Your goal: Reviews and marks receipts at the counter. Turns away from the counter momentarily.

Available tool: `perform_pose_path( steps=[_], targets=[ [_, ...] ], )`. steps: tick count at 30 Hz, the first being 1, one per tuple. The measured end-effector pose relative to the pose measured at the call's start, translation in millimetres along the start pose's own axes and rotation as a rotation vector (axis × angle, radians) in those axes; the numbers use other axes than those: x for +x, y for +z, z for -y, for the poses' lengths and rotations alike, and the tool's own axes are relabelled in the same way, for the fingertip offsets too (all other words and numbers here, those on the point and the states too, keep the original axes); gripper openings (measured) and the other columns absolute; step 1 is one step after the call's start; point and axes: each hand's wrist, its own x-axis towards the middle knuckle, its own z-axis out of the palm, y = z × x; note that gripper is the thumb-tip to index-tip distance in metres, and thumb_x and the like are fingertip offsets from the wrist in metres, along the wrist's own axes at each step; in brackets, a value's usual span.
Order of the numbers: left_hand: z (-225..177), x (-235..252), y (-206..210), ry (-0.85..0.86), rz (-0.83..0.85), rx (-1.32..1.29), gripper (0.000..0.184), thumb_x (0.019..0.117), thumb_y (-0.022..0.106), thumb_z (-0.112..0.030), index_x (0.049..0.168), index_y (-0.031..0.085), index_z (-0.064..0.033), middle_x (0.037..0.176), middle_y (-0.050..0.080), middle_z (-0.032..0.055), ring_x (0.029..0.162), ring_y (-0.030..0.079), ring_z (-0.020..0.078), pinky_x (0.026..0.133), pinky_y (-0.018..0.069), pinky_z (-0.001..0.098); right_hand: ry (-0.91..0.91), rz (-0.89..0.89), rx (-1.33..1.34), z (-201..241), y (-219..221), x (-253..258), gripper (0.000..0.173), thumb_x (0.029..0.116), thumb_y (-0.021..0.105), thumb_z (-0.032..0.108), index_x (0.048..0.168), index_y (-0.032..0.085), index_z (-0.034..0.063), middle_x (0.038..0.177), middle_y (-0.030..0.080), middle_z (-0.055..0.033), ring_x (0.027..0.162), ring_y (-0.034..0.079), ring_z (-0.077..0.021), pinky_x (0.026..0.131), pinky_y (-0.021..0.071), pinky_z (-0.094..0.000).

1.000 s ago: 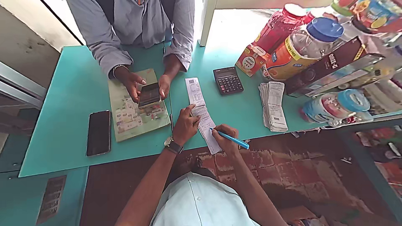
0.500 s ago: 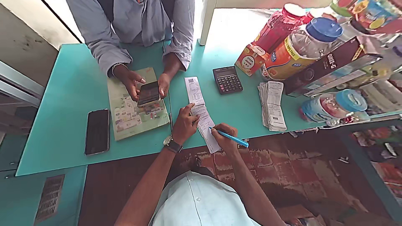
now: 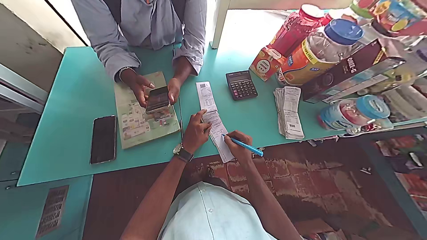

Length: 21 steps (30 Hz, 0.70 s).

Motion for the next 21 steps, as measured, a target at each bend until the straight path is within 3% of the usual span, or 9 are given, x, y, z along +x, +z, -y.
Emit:
perform_pose_path(
  steps=[21],
  targets=[
    [0.1, 0.6, -1.1, 0.017, -0.006, 0.006, 0.018, 0.0951, 0.069, -0.021, 0.1, 0.083, -0.0108, 0.152, 0.05, 0.0162, 0.134, 0.051, 0.0349, 0.11, 0.0439, 0.0476, 0.006, 0.018, 0.015, 0.8, -0.3, 0.6, 0.009, 0.0828, 0.068, 0.007, 0.076, 0.072, 0.0019, 0.069, 0.067, -0.0009, 0.061, 0.06, 0.0001, 0.056, 0.0496, -0.0162]
  ],
)
